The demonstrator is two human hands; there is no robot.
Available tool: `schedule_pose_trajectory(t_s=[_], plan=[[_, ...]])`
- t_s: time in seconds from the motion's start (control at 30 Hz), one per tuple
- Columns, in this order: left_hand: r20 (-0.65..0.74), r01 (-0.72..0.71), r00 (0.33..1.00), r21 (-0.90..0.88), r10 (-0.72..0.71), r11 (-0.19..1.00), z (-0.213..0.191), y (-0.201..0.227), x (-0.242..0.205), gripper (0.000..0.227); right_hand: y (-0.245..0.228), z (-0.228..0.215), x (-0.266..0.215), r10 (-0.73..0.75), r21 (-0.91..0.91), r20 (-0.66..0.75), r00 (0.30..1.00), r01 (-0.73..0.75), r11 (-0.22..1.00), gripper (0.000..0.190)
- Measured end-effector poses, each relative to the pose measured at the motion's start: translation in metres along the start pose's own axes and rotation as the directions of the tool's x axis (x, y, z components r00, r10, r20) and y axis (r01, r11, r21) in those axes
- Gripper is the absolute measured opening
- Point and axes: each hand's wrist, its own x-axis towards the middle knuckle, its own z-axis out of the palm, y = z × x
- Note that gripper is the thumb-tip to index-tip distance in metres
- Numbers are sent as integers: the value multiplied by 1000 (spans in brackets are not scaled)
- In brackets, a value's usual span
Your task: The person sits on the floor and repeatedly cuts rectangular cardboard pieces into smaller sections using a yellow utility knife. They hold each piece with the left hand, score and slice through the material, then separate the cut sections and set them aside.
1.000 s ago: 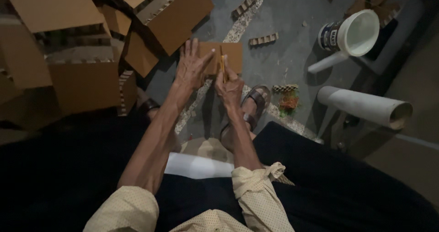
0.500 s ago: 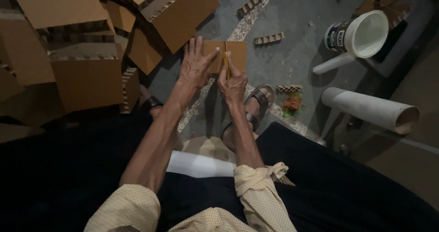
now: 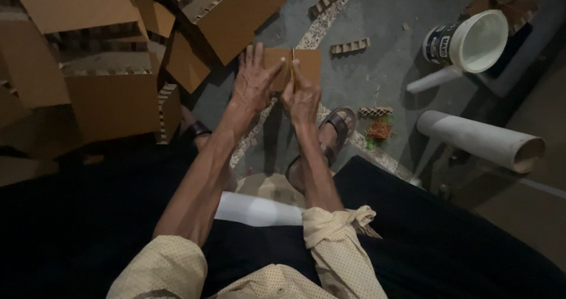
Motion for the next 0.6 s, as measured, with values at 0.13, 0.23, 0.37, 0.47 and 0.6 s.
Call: schedule_pose_trajectory(t_s=[0.13,0.23,0.37,0.47,0.6], plan=[[-56,-43,997,39,45,998,12,-7,1,96,7,6,7,73,186,1,997,-72,980,39],[-88,-59,994,58,64,997,17,-8,2,104,14,6,11,-87,53,-54,995,90,995,43],[100,10,995,59,-16,998,12,-5,-1,114,14,4,7,-40,49,-14,999,41,998,42],[40,4,999,82,-7,997,7,-2,-1,116,12,0,-1,-183,36,-61,981,185,982,44],[25,-8,1000,90,6,996,6,-2,-3,110,10,-7,-21,-162,95,-83,983,170,981,47]])
